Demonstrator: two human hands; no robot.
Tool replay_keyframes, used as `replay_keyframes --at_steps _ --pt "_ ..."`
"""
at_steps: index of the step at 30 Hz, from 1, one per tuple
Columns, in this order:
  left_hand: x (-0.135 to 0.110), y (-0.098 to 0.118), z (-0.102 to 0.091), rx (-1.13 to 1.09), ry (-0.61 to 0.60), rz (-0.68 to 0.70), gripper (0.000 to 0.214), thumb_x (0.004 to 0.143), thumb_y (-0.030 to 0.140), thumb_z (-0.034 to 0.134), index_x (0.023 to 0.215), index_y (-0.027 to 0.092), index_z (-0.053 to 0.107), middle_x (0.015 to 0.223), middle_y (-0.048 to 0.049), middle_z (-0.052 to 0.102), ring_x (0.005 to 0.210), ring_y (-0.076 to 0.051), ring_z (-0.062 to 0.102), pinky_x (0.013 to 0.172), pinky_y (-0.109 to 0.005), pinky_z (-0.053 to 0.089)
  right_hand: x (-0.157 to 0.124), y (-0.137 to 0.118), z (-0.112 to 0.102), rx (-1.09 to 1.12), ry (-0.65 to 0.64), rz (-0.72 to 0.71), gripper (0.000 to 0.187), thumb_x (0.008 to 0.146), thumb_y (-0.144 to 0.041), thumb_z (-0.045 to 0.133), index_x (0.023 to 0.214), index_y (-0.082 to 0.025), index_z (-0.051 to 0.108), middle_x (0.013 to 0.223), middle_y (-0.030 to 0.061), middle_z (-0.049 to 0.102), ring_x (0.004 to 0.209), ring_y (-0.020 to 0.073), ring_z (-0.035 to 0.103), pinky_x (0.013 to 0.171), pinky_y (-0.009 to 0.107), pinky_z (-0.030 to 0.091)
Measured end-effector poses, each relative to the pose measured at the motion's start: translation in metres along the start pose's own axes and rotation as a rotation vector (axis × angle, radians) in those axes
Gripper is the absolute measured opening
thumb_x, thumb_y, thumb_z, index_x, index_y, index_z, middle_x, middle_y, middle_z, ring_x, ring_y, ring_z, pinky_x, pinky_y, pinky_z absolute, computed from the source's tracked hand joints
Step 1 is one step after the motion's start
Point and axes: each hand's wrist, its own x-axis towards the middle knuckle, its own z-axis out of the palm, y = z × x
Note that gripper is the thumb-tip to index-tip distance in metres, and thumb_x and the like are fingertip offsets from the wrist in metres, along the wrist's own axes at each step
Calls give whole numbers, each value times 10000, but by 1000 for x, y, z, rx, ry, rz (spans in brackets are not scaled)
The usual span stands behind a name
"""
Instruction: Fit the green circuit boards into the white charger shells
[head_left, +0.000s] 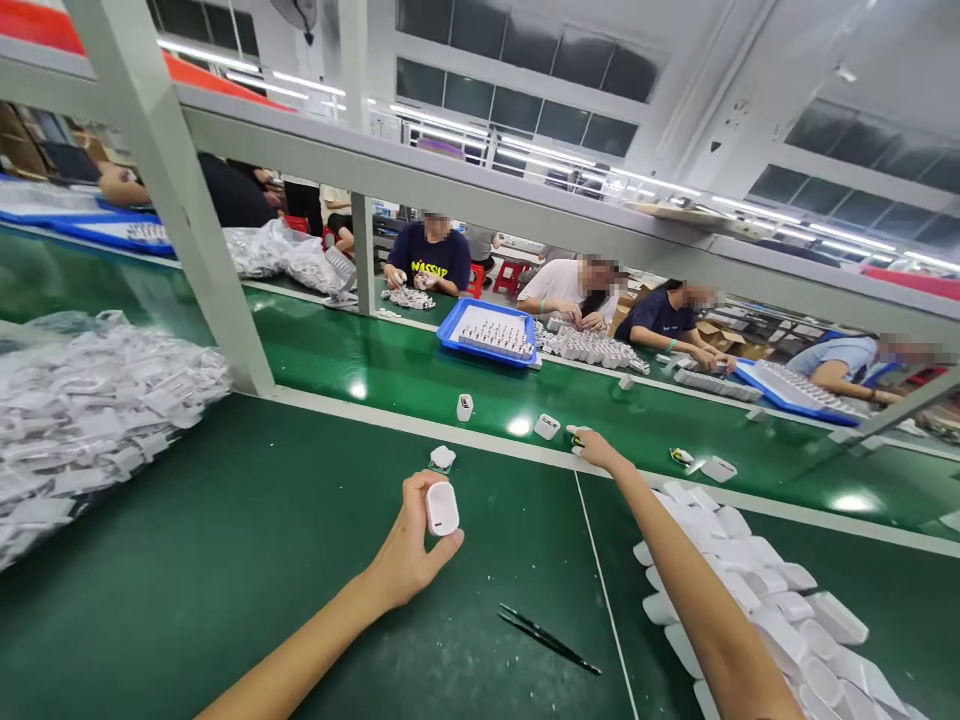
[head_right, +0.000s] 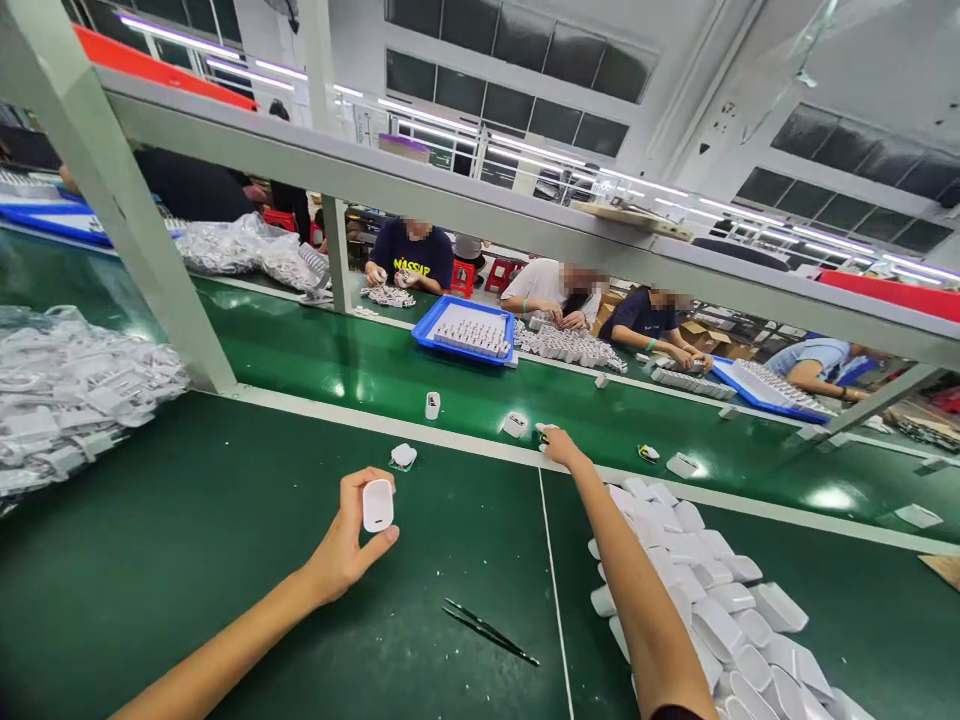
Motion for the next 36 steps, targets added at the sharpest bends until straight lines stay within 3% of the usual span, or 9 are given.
replay_keyframes --at_steps 5,12,19,23,27,29,31,33,36 --pt "13 9 -4 32 -65 -30 382 818 255 601 1173 245 461 1178 -82 566 1093 -234 589 942 -417 489 -15 -9 16 0 -104 28 310 935 -340 591 1194 -169 585 1203 82 616 1021 210 634 863 419 550" --pt "26 34 12 -38 -157 6 459 817 252 634 1252 264 487 1257 -67 644 1113 -201 657 976 -373 536 -66 -27 49 8 -186 -100 318 929 -335 603 1194 -161 583 1185 83 622 1015 212 637 860 418 551" --pt "20 35 29 -77 -224 88 451 786 242 687 1213 217 540 1228 -100 654 1096 -212 665 938 -407 569 -60 -20 47 236 -153 -215 271 926 -328 607 1140 -160 610 1157 75 635 1000 202 640 862 409 547" --pt "11 32 27 -113 -208 102 439 795 239 703 1189 221 509 1236 -109 641 1121 -204 653 933 -403 570 -70 -19 48 521 -30 -222 293 927 -367 598 1106 -136 611 1041 71 672 903 184 670 832 401 563" --pt "1 34 27 -141 -216 99 443 783 217 729 1152 235 484 1215 -89 646 1126 -192 646 920 -374 575 -125 -52 44 820 163 -223 465 981 -484 417 1311 -158 456 1162 131 661 939 188 701 829 382 592" --pt "-3 36 27 -138 -249 82 457 783 190 725 1173 235 490 1202 -89 650 1108 -195 653 904 -363 582 -157 -74 36 987 254 -301 470 963 -518 444 1329 -224 441 1206 106 662 993 187 699 813 357 606" --pt "-6 37 29 -114 -293 75 480 803 162 693 1231 232 487 1216 -103 644 1111 -205 653 903 -362 584 -175 -91 30 1155 385 -481 424 911 -457 590 1277 -258 512 1232 92 666 1062 197 681 827 349 607" --pt "-8 37 31 -73 -310 79 491 823 153 666 1270 228 479 1244 -109 633 1141 -215 641 939 -376 572 -175 -99 30 1219 504 -621 382 869 -391 672 1216 -264 574 1244 85 669 1102 200 666 855 352 600" --pt "-10 34 36 -15 -272 36 465 834 173 662 1264 223 492 1265 -102 629 1181 -223 623 993 -400 545 -150 -98 42 1232 583 -550 356 877 -456 639 1160 -242 610 1174 81 702 1003 185 699 830 352 609"
